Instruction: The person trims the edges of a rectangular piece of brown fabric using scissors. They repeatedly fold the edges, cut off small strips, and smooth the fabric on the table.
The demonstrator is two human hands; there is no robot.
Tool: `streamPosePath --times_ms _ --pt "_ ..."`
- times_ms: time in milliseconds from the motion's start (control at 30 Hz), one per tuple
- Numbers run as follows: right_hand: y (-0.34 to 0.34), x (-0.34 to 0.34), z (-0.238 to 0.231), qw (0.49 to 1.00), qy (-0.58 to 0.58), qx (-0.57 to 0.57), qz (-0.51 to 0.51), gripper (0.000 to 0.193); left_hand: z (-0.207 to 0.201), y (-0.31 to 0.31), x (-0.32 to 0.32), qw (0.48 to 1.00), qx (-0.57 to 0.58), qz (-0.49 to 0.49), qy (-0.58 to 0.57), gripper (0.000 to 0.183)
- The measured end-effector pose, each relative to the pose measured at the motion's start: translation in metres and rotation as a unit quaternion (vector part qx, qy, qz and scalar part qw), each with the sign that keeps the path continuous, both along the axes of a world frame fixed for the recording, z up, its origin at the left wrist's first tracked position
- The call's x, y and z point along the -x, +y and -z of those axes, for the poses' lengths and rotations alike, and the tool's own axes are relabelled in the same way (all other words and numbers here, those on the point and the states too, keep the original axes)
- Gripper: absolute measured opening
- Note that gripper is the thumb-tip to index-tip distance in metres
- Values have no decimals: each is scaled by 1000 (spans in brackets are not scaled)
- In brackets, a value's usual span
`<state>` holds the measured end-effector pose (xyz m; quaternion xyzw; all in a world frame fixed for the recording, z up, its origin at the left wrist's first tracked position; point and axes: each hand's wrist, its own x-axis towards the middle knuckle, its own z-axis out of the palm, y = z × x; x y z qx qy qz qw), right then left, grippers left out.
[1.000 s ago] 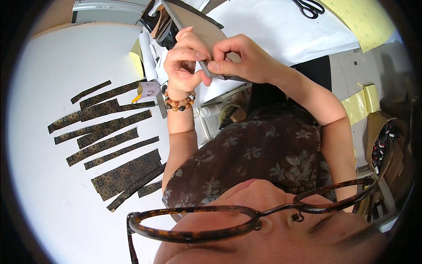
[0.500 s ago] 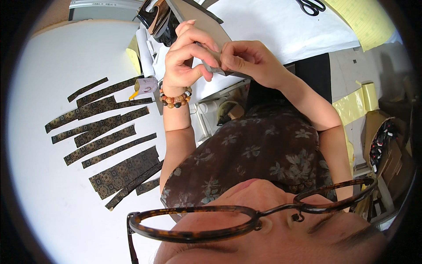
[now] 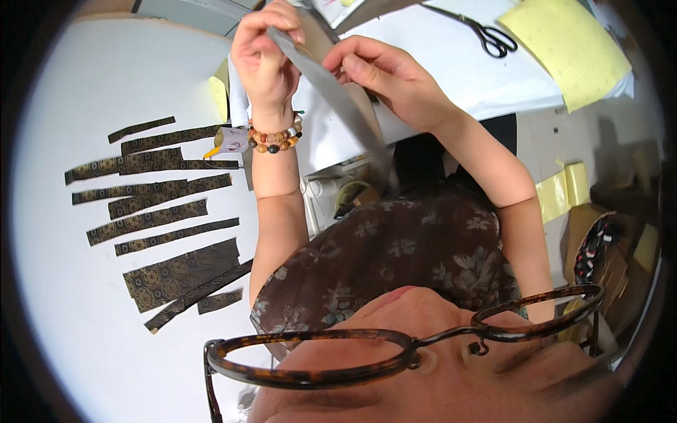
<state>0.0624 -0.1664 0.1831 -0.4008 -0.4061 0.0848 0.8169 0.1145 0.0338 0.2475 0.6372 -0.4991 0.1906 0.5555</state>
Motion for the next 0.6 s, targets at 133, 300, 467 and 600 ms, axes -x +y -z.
streamPosePath --times_ms 133,300,467,600 --pt "8 0 -18 999 -37 9 7 26 -14 -14 3 947 169 133 240 36" --pt "-9 -11 6 973 -72 70 207 15 -3 1 -8 816 169 377 404 32" --pt "-27 -14 46 893 -103 211 385 24 41 3 -12 768 158 456 420 35" --pt "-17 -21 68 954 -36 207 212 34 48 -17 -3 740 203 451 456 35"
